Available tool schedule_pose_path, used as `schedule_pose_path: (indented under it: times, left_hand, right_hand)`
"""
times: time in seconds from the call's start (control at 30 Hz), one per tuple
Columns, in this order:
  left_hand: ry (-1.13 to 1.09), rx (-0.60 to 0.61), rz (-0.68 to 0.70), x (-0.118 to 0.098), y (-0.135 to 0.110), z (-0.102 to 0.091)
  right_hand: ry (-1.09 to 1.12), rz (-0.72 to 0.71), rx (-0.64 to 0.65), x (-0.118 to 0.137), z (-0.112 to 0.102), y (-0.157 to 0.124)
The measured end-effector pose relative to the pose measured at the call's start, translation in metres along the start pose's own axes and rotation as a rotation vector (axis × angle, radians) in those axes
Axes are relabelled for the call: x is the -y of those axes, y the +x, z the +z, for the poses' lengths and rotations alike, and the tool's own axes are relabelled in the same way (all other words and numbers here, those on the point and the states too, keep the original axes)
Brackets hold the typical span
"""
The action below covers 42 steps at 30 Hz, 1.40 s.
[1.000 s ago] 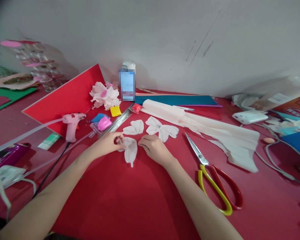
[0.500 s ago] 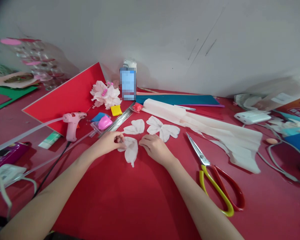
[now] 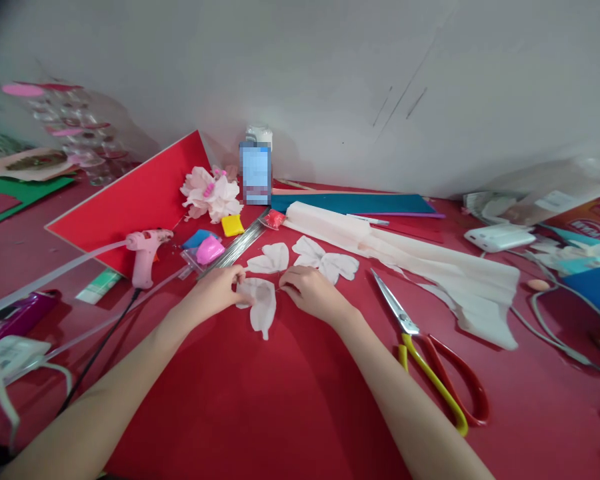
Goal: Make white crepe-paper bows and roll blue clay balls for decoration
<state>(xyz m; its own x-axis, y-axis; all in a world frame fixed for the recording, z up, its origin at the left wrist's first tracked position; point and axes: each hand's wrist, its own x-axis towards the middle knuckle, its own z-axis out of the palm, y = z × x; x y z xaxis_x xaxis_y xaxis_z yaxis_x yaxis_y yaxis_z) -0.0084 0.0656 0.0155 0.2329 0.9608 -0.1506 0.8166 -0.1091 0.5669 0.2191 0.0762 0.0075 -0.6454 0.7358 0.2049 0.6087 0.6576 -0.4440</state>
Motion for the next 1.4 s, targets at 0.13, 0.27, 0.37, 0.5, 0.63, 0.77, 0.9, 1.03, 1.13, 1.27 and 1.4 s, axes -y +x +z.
schedule_pose_path:
  times: [0.13,0.27,0.37,0.5,0.63,0.77,0.9,1.03,1.13,1.27,1.4]
  left_hand:
    - [0.035,0.006,-0.022,-0.001,-0.001,0.000]
    - [0.035,0.010,-0.034,0.000,0.001,0.000]
    - [0.041,0.017,-0.043,0.000,0.003,0.000]
    - [0.054,0.024,-0.041,-0.001,0.005,0.000]
    - [0.066,0.023,-0.032,-0.002,0.005,0.000]
    - [0.071,0.023,-0.024,-0.003,0.005,-0.001]
    - [0.077,0.015,-0.026,-0.002,0.004,-0.001]
    - [0.079,0.014,-0.025,-0.001,0.005,0.000]
    - [0.078,0.012,-0.020,0.000,0.005,0.001]
    - [0.068,0.010,-0.015,0.001,0.006,0.001]
    - [0.051,0.002,-0.015,-0.001,0.005,0.001]
  right_hand:
    - [0.019,0.024,0.064,0.000,-0.005,0.007]
    - [0.018,0.065,0.151,0.001,-0.010,0.015]
    - [0.006,0.101,0.211,0.003,-0.014,0.021]
    - [-0.020,0.172,0.281,0.007,-0.018,0.029]
    - [-0.045,0.228,0.354,0.009,-0.023,0.036]
    - [-0.062,0.240,0.426,0.009,-0.028,0.043]
    - [-0.066,0.237,0.473,0.011,-0.033,0.045]
    - [-0.057,0.238,0.473,0.011,-0.033,0.044]
    - [-0.042,0.217,0.466,0.010,-0.031,0.043]
    - [-0.029,0.174,0.458,0.007,-0.030,0.043]
    - [-0.018,0.122,0.455,0.004,-0.030,0.044]
